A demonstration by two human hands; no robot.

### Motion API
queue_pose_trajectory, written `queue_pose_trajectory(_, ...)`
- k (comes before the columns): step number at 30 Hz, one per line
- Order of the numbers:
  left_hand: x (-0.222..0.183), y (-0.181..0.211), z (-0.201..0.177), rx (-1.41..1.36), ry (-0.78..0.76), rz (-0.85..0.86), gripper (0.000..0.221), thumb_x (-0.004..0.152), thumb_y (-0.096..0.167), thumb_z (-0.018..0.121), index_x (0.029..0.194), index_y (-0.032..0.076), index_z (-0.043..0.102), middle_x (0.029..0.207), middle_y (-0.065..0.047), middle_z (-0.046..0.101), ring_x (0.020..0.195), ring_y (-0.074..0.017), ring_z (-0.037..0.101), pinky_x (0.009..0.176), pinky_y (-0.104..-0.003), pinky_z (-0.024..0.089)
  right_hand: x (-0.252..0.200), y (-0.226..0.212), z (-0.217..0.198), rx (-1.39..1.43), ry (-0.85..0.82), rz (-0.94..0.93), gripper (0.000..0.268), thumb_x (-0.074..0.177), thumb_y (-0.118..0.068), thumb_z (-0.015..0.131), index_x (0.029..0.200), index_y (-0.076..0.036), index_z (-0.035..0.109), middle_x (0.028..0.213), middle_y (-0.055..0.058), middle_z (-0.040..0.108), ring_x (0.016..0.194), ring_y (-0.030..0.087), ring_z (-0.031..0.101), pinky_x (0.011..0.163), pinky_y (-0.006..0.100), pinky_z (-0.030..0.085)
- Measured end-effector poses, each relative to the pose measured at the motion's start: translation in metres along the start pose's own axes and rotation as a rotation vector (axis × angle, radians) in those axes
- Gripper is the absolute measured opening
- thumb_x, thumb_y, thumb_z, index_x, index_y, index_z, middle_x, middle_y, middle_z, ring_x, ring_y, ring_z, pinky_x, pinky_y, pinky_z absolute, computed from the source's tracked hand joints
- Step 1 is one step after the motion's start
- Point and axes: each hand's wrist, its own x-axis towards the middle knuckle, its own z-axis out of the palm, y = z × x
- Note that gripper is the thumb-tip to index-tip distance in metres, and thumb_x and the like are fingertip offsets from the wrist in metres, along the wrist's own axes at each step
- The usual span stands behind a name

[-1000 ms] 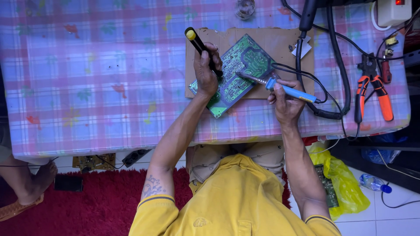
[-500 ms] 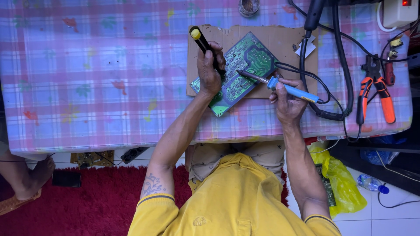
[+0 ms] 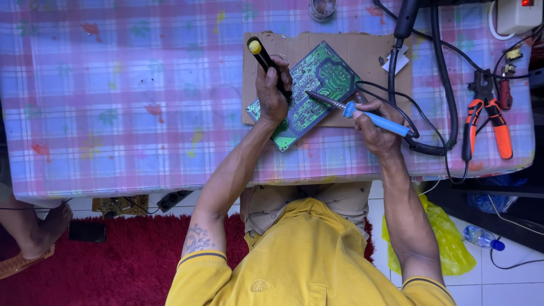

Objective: Soldering and desoldering components on a circuit board at a repair bench.

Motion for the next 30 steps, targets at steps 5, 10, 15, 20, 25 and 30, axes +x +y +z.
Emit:
queue_pose_trajectory(5, -0.002, 0.003, 0.004, 0.032, -0.002, 0.034, 0.033, 0.107, 0.043, 0.050, 0.104, 0.011, 0.057, 0.070, 0.001, 0.043, 0.057, -0.0085, 0.038, 0.050, -0.024, 0.031, 0.006, -0.005, -0.012, -0.123, -0.103, -0.166, 0.009, 0.096, -0.009, 0.070, 0.097, 0.000, 0.070, 0.096, 0.016, 0.074, 0.087, 0.027, 0.073, 0.079, 0.036, 0.057)
queue_pose_trajectory(10, -0.001, 0.001, 0.004, 0.019, -0.010, 0.033, 0.033, 0.106, 0.043, 0.051, 0.103, 0.011, 0.057, 0.072, 0.000, 0.043, 0.058, -0.0080, 0.038, 0.050, -0.023, 0.031, 0.008, -0.004, -0.016, -0.082, -0.209, -0.280, 0.012, 0.098, -0.010, 0.072, 0.097, 0.000, 0.066, 0.099, 0.016, 0.073, 0.087, 0.026, 0.072, 0.079, 0.035, 0.057)
queue_pose_trajectory(15, -0.001, 0.003, 0.006, 0.037, -0.015, 0.035, 0.033, 0.106, 0.043, 0.050, 0.103, 0.011, 0.057, 0.070, 0.001, 0.043, 0.057, -0.0081, 0.038, 0.050, -0.023, 0.031, 0.010, 0.003, -0.017, -0.174, -0.309, -0.485, 0.013, 0.093, -0.005, 0.072, 0.092, 0.006, 0.065, 0.089, 0.019, 0.069, 0.075, 0.030, 0.069, 0.069, 0.038, 0.055)
queue_pose_trajectory(20, -0.003, -0.024, -0.008, 0.102, 0.013, 0.071, 0.035, 0.109, 0.039, 0.040, 0.108, 0.008, 0.056, 0.071, 0.001, 0.043, 0.055, -0.0075, 0.044, 0.052, -0.022, 0.043, 0.008, 0.016, -0.014, -0.119, -0.229, -0.508, 0.015, 0.097, -0.017, 0.076, 0.090, -0.004, 0.075, 0.079, 0.014, 0.073, 0.065, 0.037, 0.070, 0.058, 0.042, 0.055)
queue_pose_trajectory(25, -0.003, -0.025, -0.009, 0.093, 0.020, 0.065, 0.036, 0.109, 0.041, 0.041, 0.107, 0.008, 0.056, 0.070, 0.001, 0.043, 0.054, -0.0084, 0.045, 0.052, -0.022, 0.043, 0.013, 0.011, -0.014, -0.127, -0.232, -0.454, 0.013, 0.095, -0.017, 0.078, 0.092, -0.005, 0.075, 0.079, 0.013, 0.073, 0.069, 0.036, 0.072, 0.061, 0.040, 0.056)
queue_pose_trajectory(30, -0.002, -0.025, -0.009, 0.091, 0.026, 0.049, 0.036, 0.108, 0.041, 0.041, 0.108, 0.008, 0.056, 0.071, 0.001, 0.043, 0.055, -0.0086, 0.046, 0.052, -0.022, 0.043, 0.017, 0.018, -0.010, 0.059, -0.142, -0.197, 0.009, 0.096, -0.010, 0.076, 0.092, -0.002, 0.075, 0.062, 0.007, 0.067, 0.058, 0.019, 0.068, 0.060, 0.028, 0.053)
